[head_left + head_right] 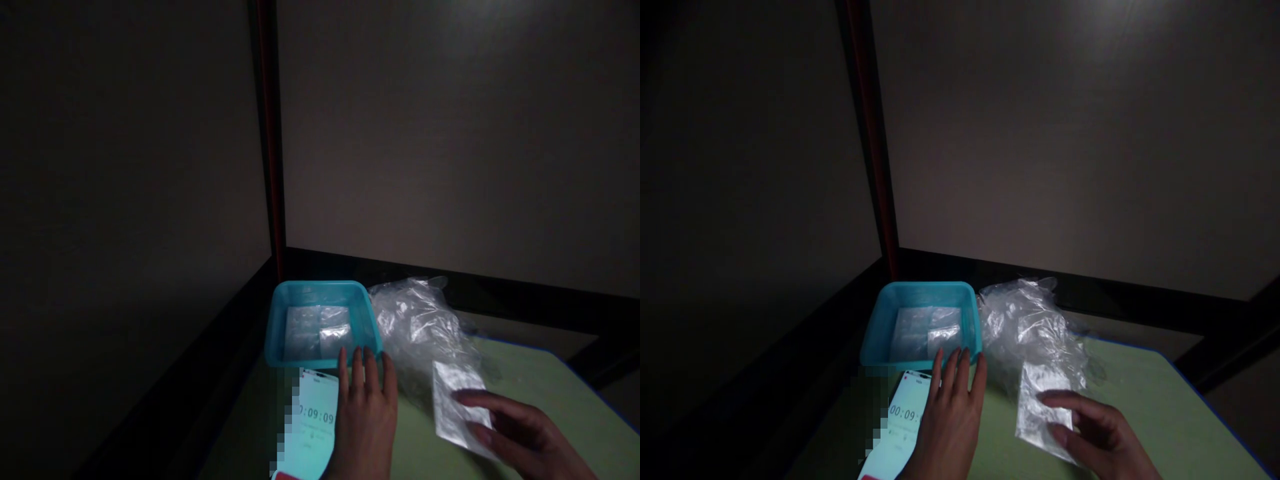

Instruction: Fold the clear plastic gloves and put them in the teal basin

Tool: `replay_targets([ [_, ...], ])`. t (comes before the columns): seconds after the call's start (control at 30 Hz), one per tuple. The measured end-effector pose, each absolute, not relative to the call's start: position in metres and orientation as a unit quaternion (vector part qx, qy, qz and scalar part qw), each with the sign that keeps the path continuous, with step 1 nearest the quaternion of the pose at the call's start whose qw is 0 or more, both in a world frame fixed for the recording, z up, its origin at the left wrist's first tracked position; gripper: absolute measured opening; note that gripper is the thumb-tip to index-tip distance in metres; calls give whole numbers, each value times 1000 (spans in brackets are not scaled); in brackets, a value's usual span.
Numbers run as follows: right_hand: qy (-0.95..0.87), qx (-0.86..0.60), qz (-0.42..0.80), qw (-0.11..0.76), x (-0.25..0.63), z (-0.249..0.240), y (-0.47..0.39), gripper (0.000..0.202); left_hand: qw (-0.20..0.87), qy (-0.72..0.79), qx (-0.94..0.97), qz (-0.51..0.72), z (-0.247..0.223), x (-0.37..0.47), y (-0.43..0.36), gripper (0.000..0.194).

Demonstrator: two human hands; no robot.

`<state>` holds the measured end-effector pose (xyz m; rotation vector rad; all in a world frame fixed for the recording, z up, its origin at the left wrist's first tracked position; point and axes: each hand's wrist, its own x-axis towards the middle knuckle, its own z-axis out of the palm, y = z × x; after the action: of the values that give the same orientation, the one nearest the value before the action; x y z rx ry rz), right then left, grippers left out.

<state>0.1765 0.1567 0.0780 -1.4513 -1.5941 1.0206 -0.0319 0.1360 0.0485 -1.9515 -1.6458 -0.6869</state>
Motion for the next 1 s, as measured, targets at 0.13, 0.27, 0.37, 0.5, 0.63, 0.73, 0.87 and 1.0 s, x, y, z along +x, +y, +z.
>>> replay_targets([
  [0.13, -577, -535, 462, 408, 149, 90, 165, 23, 230, -605, -720, -249, 45, -28, 135, 29],
  [0.27, -516, -490, 564, 420, 110, 106, 168, 26, 228, -596, -729, -250, 43, -26, 134, 27],
  [0.37, -454, -451, 644, 418, 84, 116, 169, 30, 236, -590, -727, -260, 44, -25, 133, 26],
  [0.5, -381, -413, 725, 397, 63, 122, 169, 36, 230, -597, -730, -240, 40, -22, 133, 23],
  [0.63, -318, -384, 780, 379, 43, 129, 169, 43, 234, -600, -734, -216, 23, -21, 137, 25],
  [0.73, -280, -386, 799, 366, 24, 135, 173, 42, 249, -618, -707, -238, 9, -21, 142, 32],
  [0.87, -240, -422, 797, 359, 1, 137, 187, 32, 261, -593, -719, -253, 10, -23, 142, 33],
  [1.0, -208, -448, 795, 351, -10, 133, 209, 22, 226, -602, -729, -234, 19, -16, 142, 28],
])
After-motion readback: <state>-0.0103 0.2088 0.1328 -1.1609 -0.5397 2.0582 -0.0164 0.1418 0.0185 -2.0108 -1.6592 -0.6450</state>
